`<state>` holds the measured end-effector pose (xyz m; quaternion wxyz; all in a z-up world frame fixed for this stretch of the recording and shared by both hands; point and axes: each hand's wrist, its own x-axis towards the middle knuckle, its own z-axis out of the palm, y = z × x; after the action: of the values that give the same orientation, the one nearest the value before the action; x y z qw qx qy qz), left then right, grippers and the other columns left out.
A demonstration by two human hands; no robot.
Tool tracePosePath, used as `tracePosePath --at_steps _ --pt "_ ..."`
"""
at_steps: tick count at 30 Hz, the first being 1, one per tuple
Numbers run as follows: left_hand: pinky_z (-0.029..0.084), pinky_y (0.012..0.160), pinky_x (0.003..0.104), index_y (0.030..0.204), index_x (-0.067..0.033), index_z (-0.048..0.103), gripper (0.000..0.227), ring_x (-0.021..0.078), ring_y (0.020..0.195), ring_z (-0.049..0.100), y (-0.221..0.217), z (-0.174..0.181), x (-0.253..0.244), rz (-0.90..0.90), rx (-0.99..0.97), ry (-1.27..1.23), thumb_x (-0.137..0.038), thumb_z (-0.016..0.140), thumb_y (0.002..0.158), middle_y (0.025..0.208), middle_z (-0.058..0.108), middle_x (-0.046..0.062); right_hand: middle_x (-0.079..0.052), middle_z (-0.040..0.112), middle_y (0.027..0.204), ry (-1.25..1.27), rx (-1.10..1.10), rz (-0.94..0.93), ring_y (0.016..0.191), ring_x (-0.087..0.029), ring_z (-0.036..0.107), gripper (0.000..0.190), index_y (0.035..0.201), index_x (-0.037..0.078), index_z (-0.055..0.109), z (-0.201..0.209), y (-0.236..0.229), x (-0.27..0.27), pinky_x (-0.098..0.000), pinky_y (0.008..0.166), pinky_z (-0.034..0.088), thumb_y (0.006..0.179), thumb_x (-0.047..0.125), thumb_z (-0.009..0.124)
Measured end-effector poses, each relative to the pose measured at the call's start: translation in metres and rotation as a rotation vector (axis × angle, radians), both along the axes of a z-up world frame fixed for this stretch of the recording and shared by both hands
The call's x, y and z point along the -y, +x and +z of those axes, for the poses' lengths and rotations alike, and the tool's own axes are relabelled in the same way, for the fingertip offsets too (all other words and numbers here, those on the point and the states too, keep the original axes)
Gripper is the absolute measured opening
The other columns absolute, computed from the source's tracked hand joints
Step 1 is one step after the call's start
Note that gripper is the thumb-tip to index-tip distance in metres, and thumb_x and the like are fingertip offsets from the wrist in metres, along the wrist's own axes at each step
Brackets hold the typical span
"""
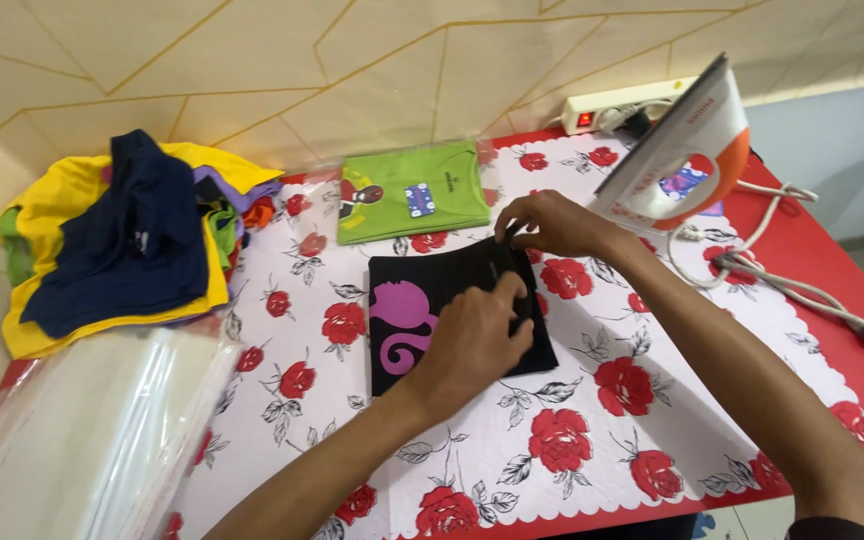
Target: Ironing a black t-shirt and then placing it into a clear plastic packaging sleeve for retail.
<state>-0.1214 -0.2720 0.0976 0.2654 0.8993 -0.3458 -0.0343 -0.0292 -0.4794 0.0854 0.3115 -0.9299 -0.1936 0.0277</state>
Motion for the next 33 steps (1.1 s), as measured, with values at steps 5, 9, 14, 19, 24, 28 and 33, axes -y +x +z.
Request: tracePosePath --at_steps 5,9,14,19,24,28,33 --pt "0.061 0.070 0.052 0.120 -0.0050 0.061 0.035 0.0427 0.083 0.075 -0.013 -0.030 0.015 -0.100 -0.040 0.051 -0.017 0.069 0.089 0.093 0.076 0.022 -0.019 0.072 0.118 0.005 -0.070 0.000 0.114 -0.040 0.068 0.034 0.113 0.012 0.077 -0.013 -0.008 0.016 -0.0460 0.101 0.055 0.085 -0.008 0.072" --pt "0.062 0.070 0.040 0.122 -0.0074 0.065 0.039 0.0323 0.077 0.076 -0.022 -0.052 0.012 -0.186 0.078 0.167 -0.025 0.074 0.089 0.092 0.076 0.018 -0.020 0.069 0.124 -0.001 -0.065 -0.005 0.119 -0.042 0.066 0.039 0.114 0.012 0.077 -0.018 -0.013 0.014 -0.0469 0.102 0.054 0.083 -0.012 0.072" --pt "0.050 0.077 0.047 0.118 -0.0067 0.066 0.041 0.0308 0.085 0.069 -0.016 -0.054 -0.009 -0.170 0.156 0.016 -0.034 0.077 0.089 0.093 0.074 0.012 -0.006 0.071 0.112 0.253 0.124 0.046 0.100 -0.022 0.067 0.040 0.096 0.012 0.072 -0.072 -0.002 0.031 -0.0331 0.082 0.056 0.079 -0.014 0.048" --pt "0.047 0.094 0.049 0.123 -0.0079 0.064 0.031 0.0375 0.109 0.065 0.047 -0.055 -0.054 -0.093 0.236 0.000 -0.025 0.063 0.097 0.107 0.070 0.019 -0.025 0.068 0.120 0.347 0.020 -0.105 0.113 -0.046 0.067 0.030 0.108 0.006 0.076 -0.059 -0.017 0.018 -0.0526 0.098 0.055 0.094 -0.006 0.053" --pt "0.032 0.112 0.063 0.141 -0.0195 0.055 0.038 0.0354 0.142 0.043 0.119 -0.065 -0.100 0.042 0.201 0.204 -0.033 0.051 0.105 0.144 0.054 0.013 -0.022 0.071 0.117 0.223 0.036 -0.158 0.113 -0.044 0.067 0.023 0.115 0.009 0.074 -0.034 -0.032 0.001 -0.0553 0.100 0.052 0.093 0.010 0.067" --pt "0.038 0.109 0.059 0.142 -0.0146 0.056 0.040 0.0347 0.137 0.051 0.125 -0.057 -0.119 0.027 0.056 0.147 -0.034 0.042 0.110 0.140 0.058 0.015 -0.021 0.071 0.118 0.220 0.021 -0.174 0.116 -0.043 0.065 0.025 0.119 0.009 0.071 -0.036 -0.031 0.002 -0.0535 0.103 0.050 0.096 0.014 0.066" --pt "0.047 0.101 0.051 0.135 -0.0128 0.063 0.037 0.0312 0.117 0.065 0.116 -0.040 -0.132 0.073 0.035 0.202 -0.030 0.054 0.104 0.119 0.068 0.014 -0.023 0.068 0.125 0.208 -0.032 -0.207 0.122 -0.044 0.062 0.033 0.130 0.011 0.066 -0.026 -0.034 0.000 -0.0529 0.108 0.046 0.097 0.017 0.063"
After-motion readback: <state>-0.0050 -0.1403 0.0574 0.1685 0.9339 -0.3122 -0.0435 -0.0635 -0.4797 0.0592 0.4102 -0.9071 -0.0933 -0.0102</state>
